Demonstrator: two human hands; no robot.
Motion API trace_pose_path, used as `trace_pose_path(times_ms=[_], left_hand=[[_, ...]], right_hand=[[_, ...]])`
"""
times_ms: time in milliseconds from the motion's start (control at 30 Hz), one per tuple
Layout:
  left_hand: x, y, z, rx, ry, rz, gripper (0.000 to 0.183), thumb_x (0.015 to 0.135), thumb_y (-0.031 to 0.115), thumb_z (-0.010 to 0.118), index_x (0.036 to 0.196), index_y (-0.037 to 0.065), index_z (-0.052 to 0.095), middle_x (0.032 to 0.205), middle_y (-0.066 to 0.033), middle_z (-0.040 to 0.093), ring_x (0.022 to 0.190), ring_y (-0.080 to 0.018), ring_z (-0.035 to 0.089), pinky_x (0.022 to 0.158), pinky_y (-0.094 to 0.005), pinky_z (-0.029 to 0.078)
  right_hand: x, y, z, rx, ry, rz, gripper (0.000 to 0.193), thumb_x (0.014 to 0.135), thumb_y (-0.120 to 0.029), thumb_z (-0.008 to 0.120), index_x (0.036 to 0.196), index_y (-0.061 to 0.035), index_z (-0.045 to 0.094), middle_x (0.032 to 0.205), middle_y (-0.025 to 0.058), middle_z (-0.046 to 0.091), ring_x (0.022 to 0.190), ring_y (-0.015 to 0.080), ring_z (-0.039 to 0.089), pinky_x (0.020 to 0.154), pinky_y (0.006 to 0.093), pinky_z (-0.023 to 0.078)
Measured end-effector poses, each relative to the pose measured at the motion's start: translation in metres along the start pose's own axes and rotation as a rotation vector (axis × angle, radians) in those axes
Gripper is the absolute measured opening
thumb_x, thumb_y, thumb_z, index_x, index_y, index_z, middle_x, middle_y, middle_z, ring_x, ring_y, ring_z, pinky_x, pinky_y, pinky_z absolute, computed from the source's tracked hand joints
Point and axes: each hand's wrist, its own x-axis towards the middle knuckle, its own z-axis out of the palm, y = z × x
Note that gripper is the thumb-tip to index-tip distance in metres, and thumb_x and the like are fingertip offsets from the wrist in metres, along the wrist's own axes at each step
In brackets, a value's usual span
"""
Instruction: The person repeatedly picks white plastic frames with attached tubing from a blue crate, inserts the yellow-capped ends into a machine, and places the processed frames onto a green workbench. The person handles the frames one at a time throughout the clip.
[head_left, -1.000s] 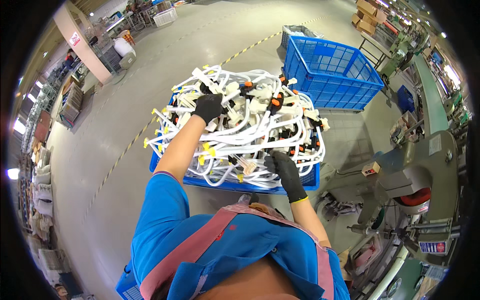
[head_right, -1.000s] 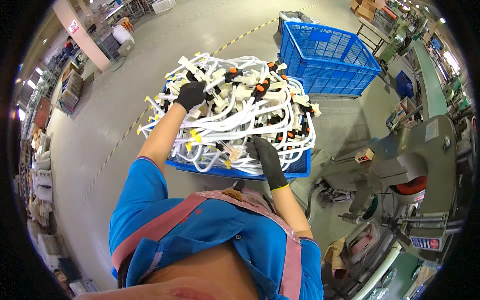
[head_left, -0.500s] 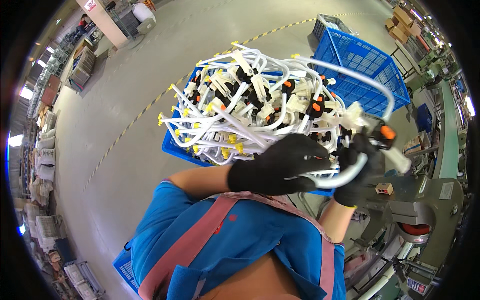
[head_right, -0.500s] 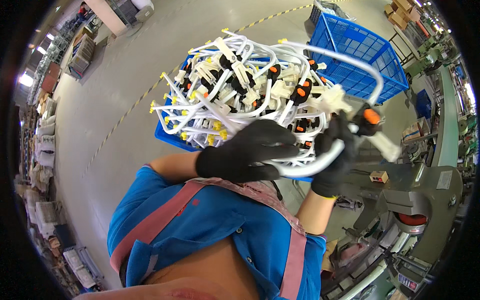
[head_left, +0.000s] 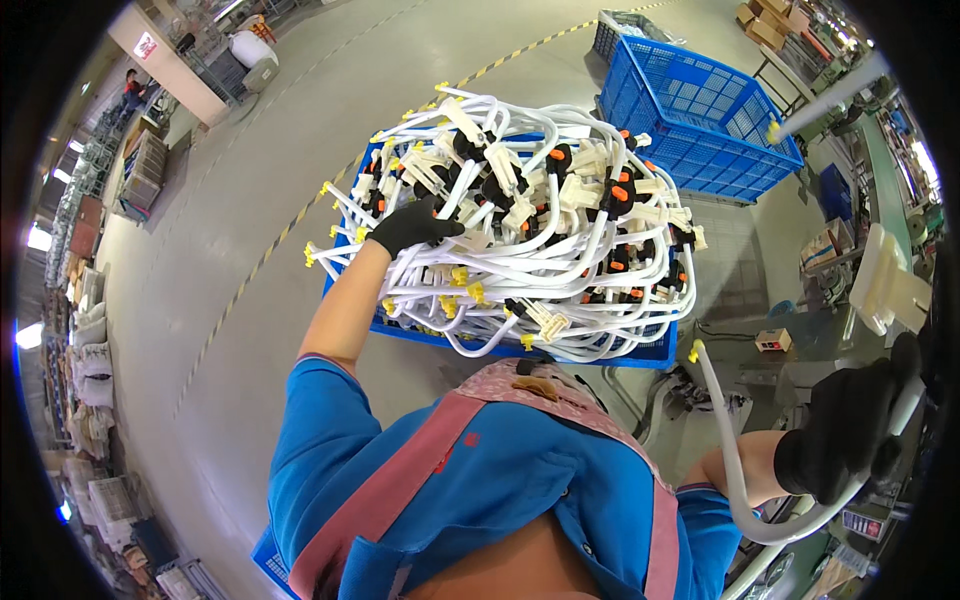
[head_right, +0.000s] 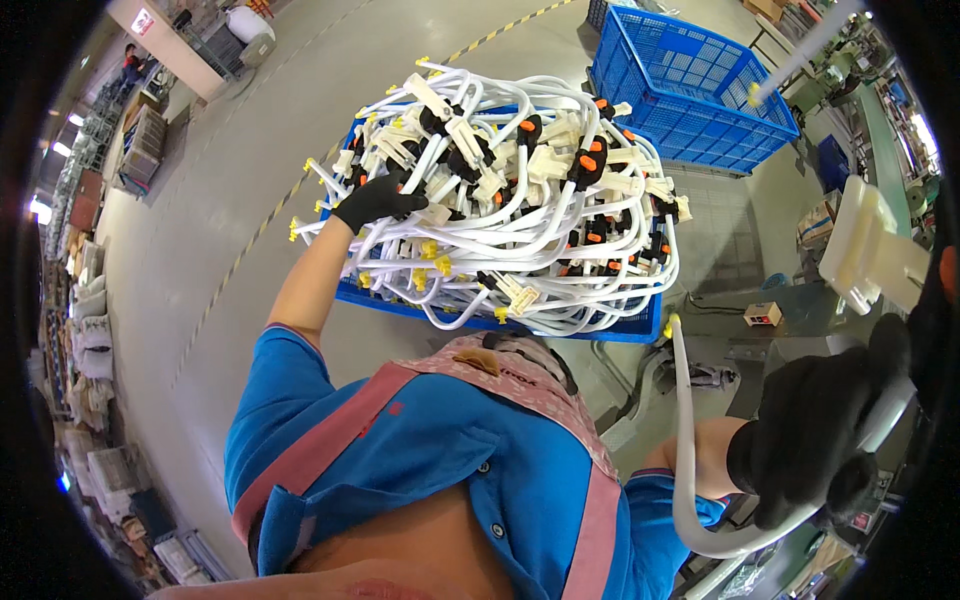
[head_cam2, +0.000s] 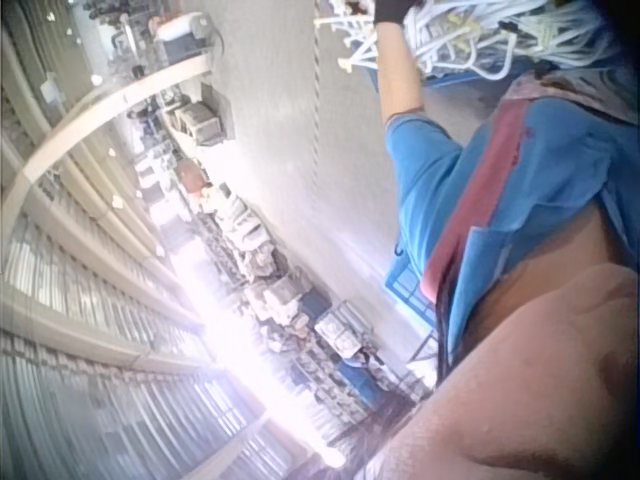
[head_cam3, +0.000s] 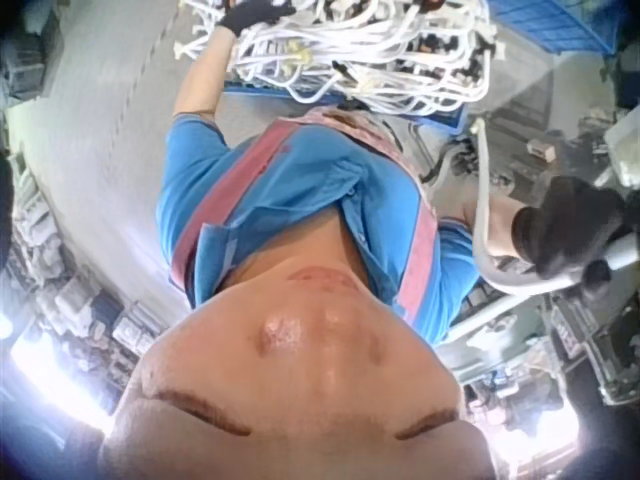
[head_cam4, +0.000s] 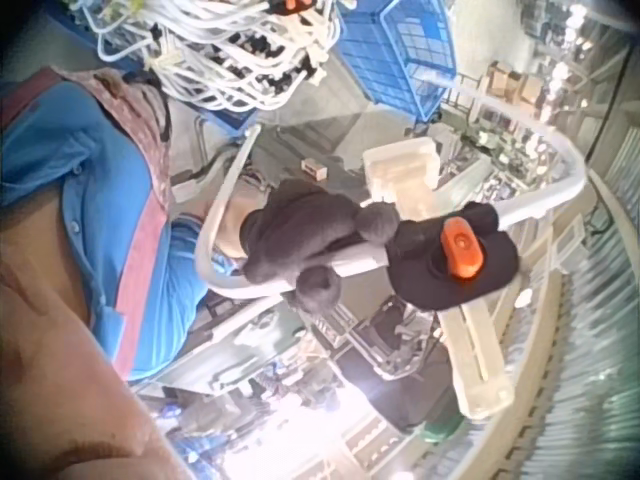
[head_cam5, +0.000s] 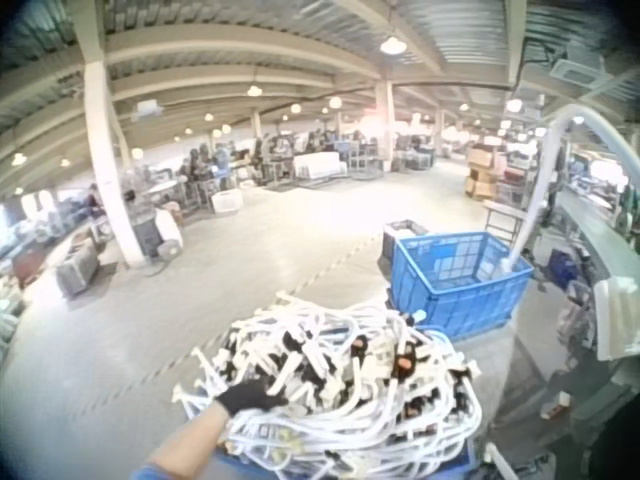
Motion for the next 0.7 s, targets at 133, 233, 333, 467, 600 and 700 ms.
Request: trace_pose_path(times_ms=[133,233,333,467,600,700], left_hand=[[-0.002,-0.001,-0.007,0.047,0.025,0.178,0.038,0.083,0.03,0.064,0.111,0.005,0.059,0.069,-0.0073,0.065,0.059,-0.0171,0.063,0.059,-0.0326,0.052],[-0.012,0.003,-0.007,0.101,0.125,0.225,0.028,0.086,0.03,0.059,0.097,0.004,0.062,0.068,-0.0096,0.065,0.058,-0.0206,0.064,0.062,-0.0362,0.052],[-0.017,0.02,-0.011,0.184,0.199,0.215,0.029,0.082,0.033,0.059,0.088,0.006,0.067,0.065,-0.0129,0.065,0.062,-0.0272,0.066,0.064,-0.0402,0.052],[-0.026,0.063,-0.026,0.34,0.638,0.427,0.035,0.085,0.039,0.062,0.087,0.004,0.067,0.07,-0.0154,0.064,0.067,-0.0334,0.064,0.065,-0.0435,0.049],[-0.068,0.116,-0.061,0.174,0.873,0.401,0.034,0.086,0.035,0.065,0.09,0.001,0.066,0.07,-0.0184,0.063,0.066,-0.0328,0.064,0.061,-0.0423,0.048],[-0.126,0.148,-0.059,-0.059,0.908,0.525,0.02,0.086,0.022,0.064,0.089,0.002,0.064,0.064,-0.0148,0.061,0.059,-0.032,0.063,0.057,-0.0389,0.048]], right_hand=[[-0.021,0.025,0.004,0.054,0.449,-0.215,0.072,0.085,-0.004,0.054,0.143,0.0097,0.013,0.079,0.0156,0.059,0.033,0.0182,0.049,0.031,0.0239,0.047],[-0.037,0.034,0.0,-0.018,0.885,-0.31,0.066,0.087,-0.005,0.05,0.143,0.0093,0.018,0.081,0.0126,0.054,0.031,0.014,0.04,0.03,0.0233,0.04],[-0.041,0.048,-0.013,0.159,0.483,-0.135,0.061,0.089,-0.007,0.047,0.143,0.008,0.021,0.082,0.0107,0.051,0.031,0.0109,0.037,0.03,0.0237,0.035],[-0.042,0.081,-0.014,0.107,0.651,-0.036,0.055,0.087,-0.013,0.052,0.135,0.0092,0.037,0.075,0.0095,0.051,0.036,0.0096,0.037,0.034,0.023,0.032],[-0.023,0.123,-0.009,0.059,0.812,0.016,0.052,0.08,-0.012,0.058,0.126,0.0081,0.046,0.085,0.0143,0.06,0.05,0.0093,0.043,0.041,0.0194,0.032],[0.003,0.145,0.001,0.002,0.783,0.093,0.056,0.083,-0.013,0.055,0.133,0.0067,0.038,0.119,0.0281,0.057,0.087,0.0245,0.06,0.074,0.0295,0.049]])
